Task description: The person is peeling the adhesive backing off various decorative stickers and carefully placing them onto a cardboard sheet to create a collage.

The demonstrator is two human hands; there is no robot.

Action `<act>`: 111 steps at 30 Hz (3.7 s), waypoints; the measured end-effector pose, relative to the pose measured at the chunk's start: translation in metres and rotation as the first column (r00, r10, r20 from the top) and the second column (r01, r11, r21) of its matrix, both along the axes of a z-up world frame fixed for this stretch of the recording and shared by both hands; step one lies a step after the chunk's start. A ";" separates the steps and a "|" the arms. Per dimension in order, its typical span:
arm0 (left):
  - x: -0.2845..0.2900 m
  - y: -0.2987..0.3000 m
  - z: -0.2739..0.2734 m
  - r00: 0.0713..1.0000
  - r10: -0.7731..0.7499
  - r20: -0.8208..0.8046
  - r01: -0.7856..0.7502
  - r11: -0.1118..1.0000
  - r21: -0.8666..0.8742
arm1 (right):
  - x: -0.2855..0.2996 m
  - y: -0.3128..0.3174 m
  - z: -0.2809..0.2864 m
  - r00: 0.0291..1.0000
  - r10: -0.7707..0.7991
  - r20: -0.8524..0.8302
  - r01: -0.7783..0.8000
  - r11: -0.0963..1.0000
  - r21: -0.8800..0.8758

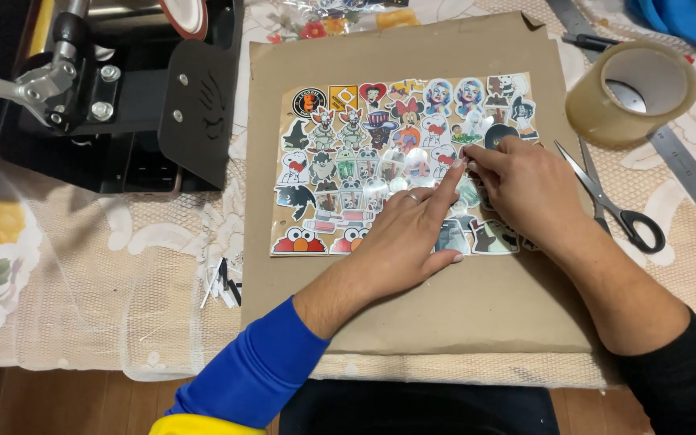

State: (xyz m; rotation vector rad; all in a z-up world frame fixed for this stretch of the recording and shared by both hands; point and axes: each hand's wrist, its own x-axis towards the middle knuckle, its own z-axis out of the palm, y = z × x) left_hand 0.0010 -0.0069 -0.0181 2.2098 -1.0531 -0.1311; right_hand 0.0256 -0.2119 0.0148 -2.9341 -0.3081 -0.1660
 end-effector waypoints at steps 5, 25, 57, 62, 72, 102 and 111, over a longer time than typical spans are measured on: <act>0.000 0.000 -0.001 1.000 0.005 0.021 -0.005 1.000 -0.022 | -0.010 0.006 0.000 1.000 0.016 0.004 -0.016 0.997 0.081; 0.003 0.004 0.009 0.866 -0.104 -0.490 -0.277 0.716 -0.641 | -0.018 0.006 0.002 0.902 0.042 0.429 -0.325 0.719 0.614; 0.016 0.032 0.060 0.728 0.182 -0.660 -0.680 0.310 -0.664 | -0.013 -0.010 -0.004 0.964 -0.193 0.181 -0.069 0.475 0.877; 0.046 0.077 0.111 0.775 0.305 -0.553 -0.626 0.489 -0.608 | -0.017 -0.018 0.015 0.953 -0.159 0.256 -0.167 0.428 0.888; 0.275 0.019 0.061 0.738 -0.047 0.673 -0.380 0.795 0.472 | -0.053 -0.077 0.009 0.931 -0.091 0.353 -0.115 0.845 0.522; 0.300 0.008 0.040 0.785 0.527 -0.327 -0.613 0.739 -0.280 | -0.046 -0.080 0.002 0.931 -0.148 0.333 -0.032 0.877 0.479; 0.008 0.025 0.042 0.385 -0.022 -0.923 -0.499 0.836 -0.229 | -0.057 -0.039 0.017 0.932 0.323 -0.165 0.085 0.248 0.965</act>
